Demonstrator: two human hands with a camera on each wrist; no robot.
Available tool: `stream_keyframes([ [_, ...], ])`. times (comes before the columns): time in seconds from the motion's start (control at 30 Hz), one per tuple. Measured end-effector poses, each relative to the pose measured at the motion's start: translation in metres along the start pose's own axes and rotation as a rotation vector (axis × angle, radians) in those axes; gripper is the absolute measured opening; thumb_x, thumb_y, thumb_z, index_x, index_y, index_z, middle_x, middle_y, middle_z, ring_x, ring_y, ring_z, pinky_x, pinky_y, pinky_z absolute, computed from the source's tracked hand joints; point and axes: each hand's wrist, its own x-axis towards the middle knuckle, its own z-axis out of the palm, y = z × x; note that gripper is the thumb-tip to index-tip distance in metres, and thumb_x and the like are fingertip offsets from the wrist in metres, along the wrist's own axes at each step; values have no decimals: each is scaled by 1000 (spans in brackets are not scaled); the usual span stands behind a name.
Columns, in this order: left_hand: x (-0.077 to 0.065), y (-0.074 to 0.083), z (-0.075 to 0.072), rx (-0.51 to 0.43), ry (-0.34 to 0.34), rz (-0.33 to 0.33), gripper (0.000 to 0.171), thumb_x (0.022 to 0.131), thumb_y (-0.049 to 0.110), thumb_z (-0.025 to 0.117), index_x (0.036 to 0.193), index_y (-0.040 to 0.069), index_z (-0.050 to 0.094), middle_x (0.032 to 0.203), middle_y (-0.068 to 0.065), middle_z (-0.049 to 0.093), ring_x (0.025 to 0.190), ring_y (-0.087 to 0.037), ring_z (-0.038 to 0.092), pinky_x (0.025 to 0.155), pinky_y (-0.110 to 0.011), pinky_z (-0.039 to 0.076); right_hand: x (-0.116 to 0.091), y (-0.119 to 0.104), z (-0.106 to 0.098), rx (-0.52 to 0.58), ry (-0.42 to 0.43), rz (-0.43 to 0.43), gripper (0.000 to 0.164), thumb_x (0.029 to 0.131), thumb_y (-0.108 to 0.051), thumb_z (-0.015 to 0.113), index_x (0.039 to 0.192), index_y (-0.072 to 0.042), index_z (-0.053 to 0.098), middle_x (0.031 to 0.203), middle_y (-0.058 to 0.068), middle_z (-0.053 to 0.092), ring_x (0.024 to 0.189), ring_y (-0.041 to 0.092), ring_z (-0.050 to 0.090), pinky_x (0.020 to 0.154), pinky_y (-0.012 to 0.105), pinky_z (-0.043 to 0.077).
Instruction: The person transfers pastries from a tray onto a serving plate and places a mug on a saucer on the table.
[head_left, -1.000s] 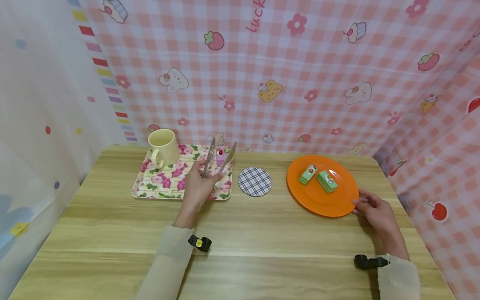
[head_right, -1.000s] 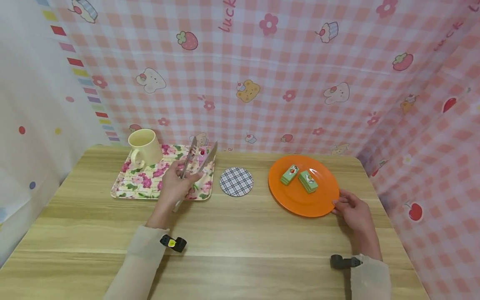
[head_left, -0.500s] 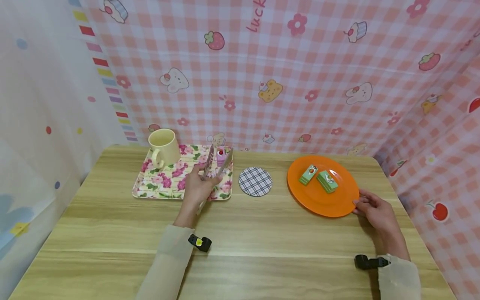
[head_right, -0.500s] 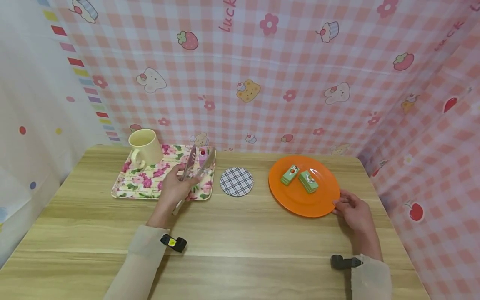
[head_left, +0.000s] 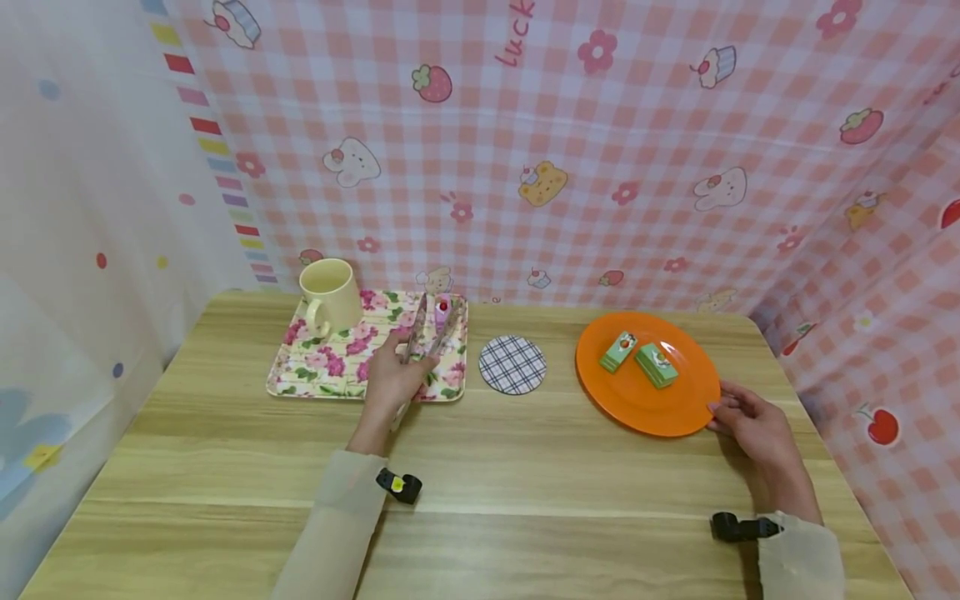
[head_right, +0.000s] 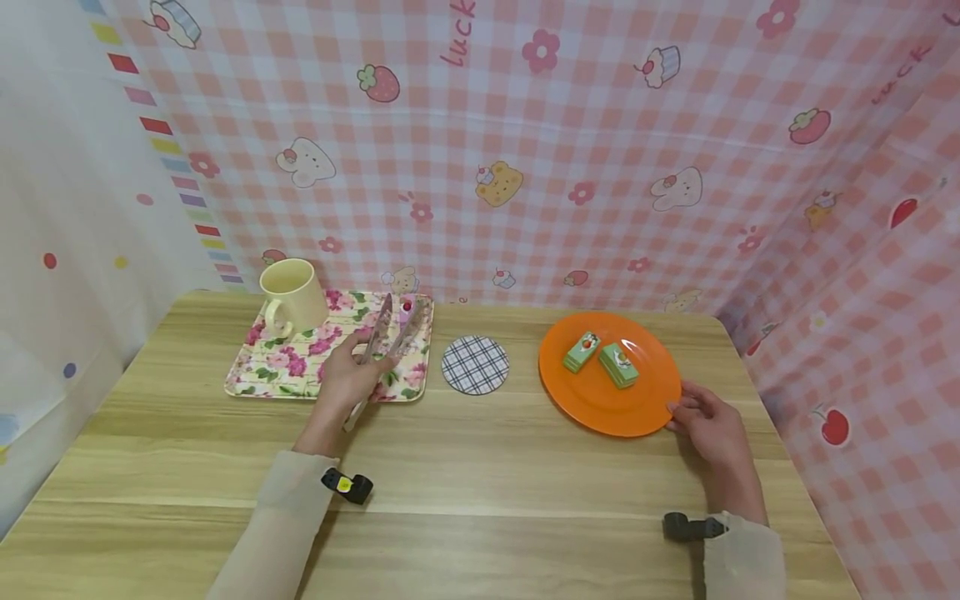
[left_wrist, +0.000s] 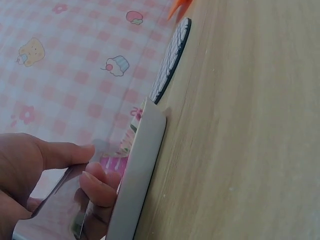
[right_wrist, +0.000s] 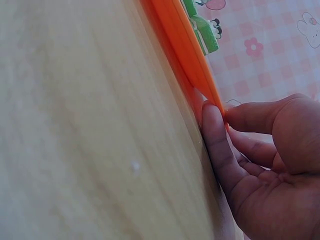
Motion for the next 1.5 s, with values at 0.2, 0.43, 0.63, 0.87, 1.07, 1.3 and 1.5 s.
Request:
stream_keyframes([
  [0.2,-2,1,1,-33,19,-15,55,92,14,73,142,7,53,96,-24,71,45,-12,52,43,-27,48,0,0,0,-4,0,10,60,106,-18,56,157,3,33,100,-13,59,84,-3,67,80,19,60],
  [0.43,-3,2,2,-44,29,-32,55,92,10,71,143,8,53,96,-21,69,46,-9,50,43,-25,46,2,2,-1,-7,-7,12,61,106,-19,56,157,3,32,101,-14,59,85,-3,67,80,19,60],
  [0.63,-3,3,2,-6,42,-36,55,89,6,70,142,7,55,106,-20,66,53,-10,51,45,-23,45,2,2,-1,-8,-11,15,61,106,-20,56,157,2,32,102,-13,59,86,-3,67,81,19,60],
  [0.87,-2,3,3,2,26,-38,52,91,5,68,142,6,56,107,-23,68,56,-10,52,46,-21,44,1,2,-2,-8,-13,12,60,107,-18,54,157,3,31,100,-14,58,85,-4,67,80,19,60],
  [1.07,-3,3,2,-5,3,-47,43,93,6,67,135,8,60,95,-22,73,52,-11,52,44,-22,43,2,1,-1,-4,-12,17,59,107,-18,54,157,3,31,102,-12,58,85,-3,67,81,19,60],
  [1.3,-3,4,1,-19,-19,-49,46,94,7,67,139,9,58,97,-22,73,54,-12,54,44,-21,42,2,2,-1,3,-13,-6,60,106,-18,54,157,5,31,100,-15,58,84,-4,67,80,19,60],
  [1.5,-3,6,1,6,-14,-26,50,93,11,69,142,13,58,92,-21,74,54,-14,56,43,-22,42,2,2,-2,0,-12,-2,60,106,-19,55,157,4,32,100,-15,58,85,-4,67,80,19,60],
])
